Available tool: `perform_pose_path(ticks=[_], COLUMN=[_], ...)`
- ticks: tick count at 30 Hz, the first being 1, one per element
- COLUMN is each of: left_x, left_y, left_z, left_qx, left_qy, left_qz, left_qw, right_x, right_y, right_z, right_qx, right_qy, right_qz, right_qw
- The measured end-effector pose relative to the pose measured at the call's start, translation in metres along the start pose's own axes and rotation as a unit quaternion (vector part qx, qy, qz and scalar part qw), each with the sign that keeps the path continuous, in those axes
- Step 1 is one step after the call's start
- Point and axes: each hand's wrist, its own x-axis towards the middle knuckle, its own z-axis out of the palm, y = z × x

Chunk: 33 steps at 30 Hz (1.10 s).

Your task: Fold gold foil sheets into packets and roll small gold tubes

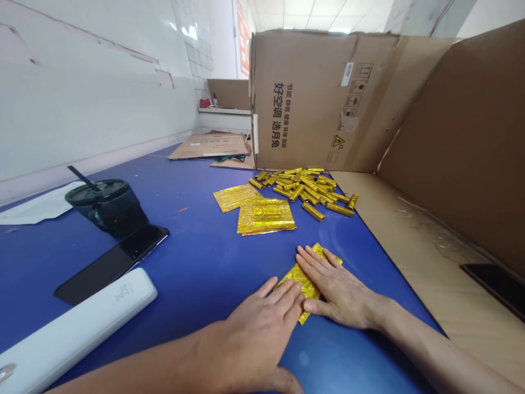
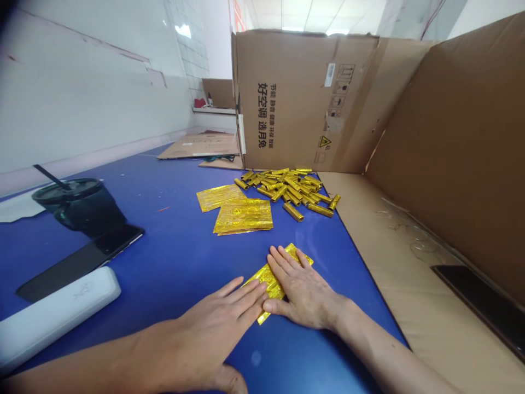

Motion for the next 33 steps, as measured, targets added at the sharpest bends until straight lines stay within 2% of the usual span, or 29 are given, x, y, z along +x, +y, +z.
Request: perform_pose_path(ticks=[7,13,18,33], left_x=[0.013,0.02,0.02,0.012], left_y=[0.01,0.001,-0.01,-0.013], left_z=[0.007,-0.01,-0.011,-0.001], left_qx=[0.05,-0.006,-0.038,-0.027], left_qy=[0.04,0.056,0.033,0.016], left_qz=[-0.021,-0.013,0.037,0.011], left_qw=[0.998,0.998,0.998,0.999], right_x=[0.015,0.016,0.015,0.014], right_y=[0.016,0.015,0.015,0.016], right_z=[-0.007,-0.009,-0.009,-0.008], right_qx=[0.007,-0.003,0.002,0.017], right_qy=[-0.024,-0.032,-0.038,-0.022], right_qz=[-0.055,-0.06,-0.056,-0.051], right_qw=[0.998,0.998,0.998,0.998])
